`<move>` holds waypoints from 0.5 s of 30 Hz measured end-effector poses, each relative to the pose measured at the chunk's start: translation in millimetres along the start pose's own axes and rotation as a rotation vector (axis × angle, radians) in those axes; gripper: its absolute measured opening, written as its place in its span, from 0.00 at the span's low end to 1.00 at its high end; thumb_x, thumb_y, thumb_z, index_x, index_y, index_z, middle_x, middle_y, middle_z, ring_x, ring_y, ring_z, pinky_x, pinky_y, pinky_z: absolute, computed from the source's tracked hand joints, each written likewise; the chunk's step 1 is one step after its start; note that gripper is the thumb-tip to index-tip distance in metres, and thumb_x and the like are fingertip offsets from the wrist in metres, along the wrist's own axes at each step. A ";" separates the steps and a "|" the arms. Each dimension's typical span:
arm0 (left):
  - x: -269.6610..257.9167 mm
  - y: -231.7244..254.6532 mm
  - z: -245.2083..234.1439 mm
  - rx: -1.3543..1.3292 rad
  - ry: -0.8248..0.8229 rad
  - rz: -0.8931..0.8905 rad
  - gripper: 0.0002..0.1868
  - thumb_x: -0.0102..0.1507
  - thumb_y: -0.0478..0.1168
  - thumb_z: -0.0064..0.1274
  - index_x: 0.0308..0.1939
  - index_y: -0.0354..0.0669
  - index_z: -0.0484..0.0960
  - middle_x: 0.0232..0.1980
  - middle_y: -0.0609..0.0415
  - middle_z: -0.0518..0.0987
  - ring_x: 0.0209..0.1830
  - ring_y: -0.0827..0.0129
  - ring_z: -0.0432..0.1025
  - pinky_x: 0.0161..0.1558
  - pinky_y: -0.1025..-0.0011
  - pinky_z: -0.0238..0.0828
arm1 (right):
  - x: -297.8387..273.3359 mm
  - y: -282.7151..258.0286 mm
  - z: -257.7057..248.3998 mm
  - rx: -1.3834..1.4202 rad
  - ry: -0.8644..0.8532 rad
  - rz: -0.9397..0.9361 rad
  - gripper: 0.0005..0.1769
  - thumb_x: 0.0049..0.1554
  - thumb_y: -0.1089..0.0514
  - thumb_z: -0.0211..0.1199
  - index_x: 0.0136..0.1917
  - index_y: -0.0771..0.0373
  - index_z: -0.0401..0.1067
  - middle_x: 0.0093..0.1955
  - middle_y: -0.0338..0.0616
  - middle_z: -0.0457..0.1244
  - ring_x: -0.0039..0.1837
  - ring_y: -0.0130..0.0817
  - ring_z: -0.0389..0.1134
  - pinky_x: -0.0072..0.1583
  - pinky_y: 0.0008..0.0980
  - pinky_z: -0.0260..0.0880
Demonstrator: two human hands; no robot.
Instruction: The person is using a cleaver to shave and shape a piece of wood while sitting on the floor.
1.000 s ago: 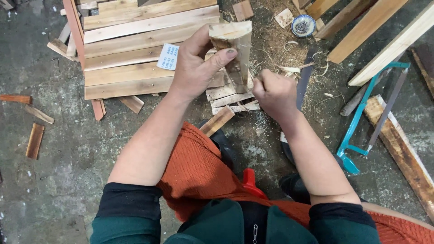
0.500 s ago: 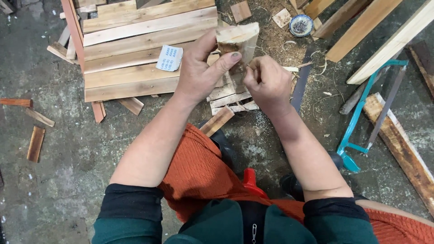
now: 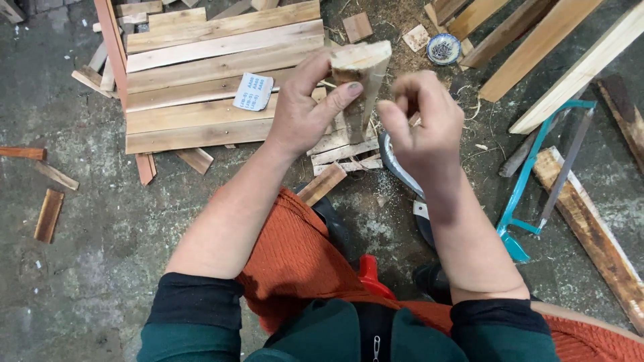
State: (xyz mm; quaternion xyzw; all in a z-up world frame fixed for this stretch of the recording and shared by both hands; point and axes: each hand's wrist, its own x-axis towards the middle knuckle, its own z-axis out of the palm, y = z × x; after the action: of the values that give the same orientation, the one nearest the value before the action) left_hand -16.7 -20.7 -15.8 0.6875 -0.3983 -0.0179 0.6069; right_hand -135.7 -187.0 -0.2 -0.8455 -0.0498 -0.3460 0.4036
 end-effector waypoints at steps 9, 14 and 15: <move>6.8 29.2 -7.0 0.043 -0.043 0.177 0.15 0.70 0.40 0.57 0.59 0.39 0.78 0.56 0.50 0.76 0.58 0.61 0.72 0.59 0.67 0.70 | -7.0 31.2 4.9 -0.314 -0.062 -0.157 0.11 0.65 0.67 0.53 0.40 0.61 0.63 0.31 0.39 0.57 0.31 0.30 0.55 0.32 0.30 0.56; 6.6 22.9 -9.8 0.112 0.032 0.161 0.14 0.67 0.38 0.60 0.55 0.38 0.80 0.54 0.50 0.76 0.48 0.66 0.71 0.44 0.75 0.68 | -37.7 70.7 22.9 -0.505 -0.503 0.181 0.15 0.64 0.51 0.48 0.36 0.56 0.60 0.26 0.38 0.59 0.28 0.38 0.60 0.35 0.43 0.60; 8.0 24.9 -11.1 0.156 0.062 0.178 0.14 0.67 0.39 0.60 0.55 0.38 0.78 0.53 0.51 0.76 0.50 0.65 0.71 0.46 0.73 0.69 | -46.5 81.8 28.8 -0.531 -0.575 0.216 0.17 0.64 0.49 0.48 0.34 0.57 0.61 0.27 0.40 0.60 0.30 0.41 0.62 0.35 0.45 0.60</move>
State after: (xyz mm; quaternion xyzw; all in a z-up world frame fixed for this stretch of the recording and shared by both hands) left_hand -18.7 -14.8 11.9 0.6947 -0.4391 0.0881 0.5629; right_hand -125.4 -212.0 -94.7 -0.9830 0.0197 -0.0520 0.1747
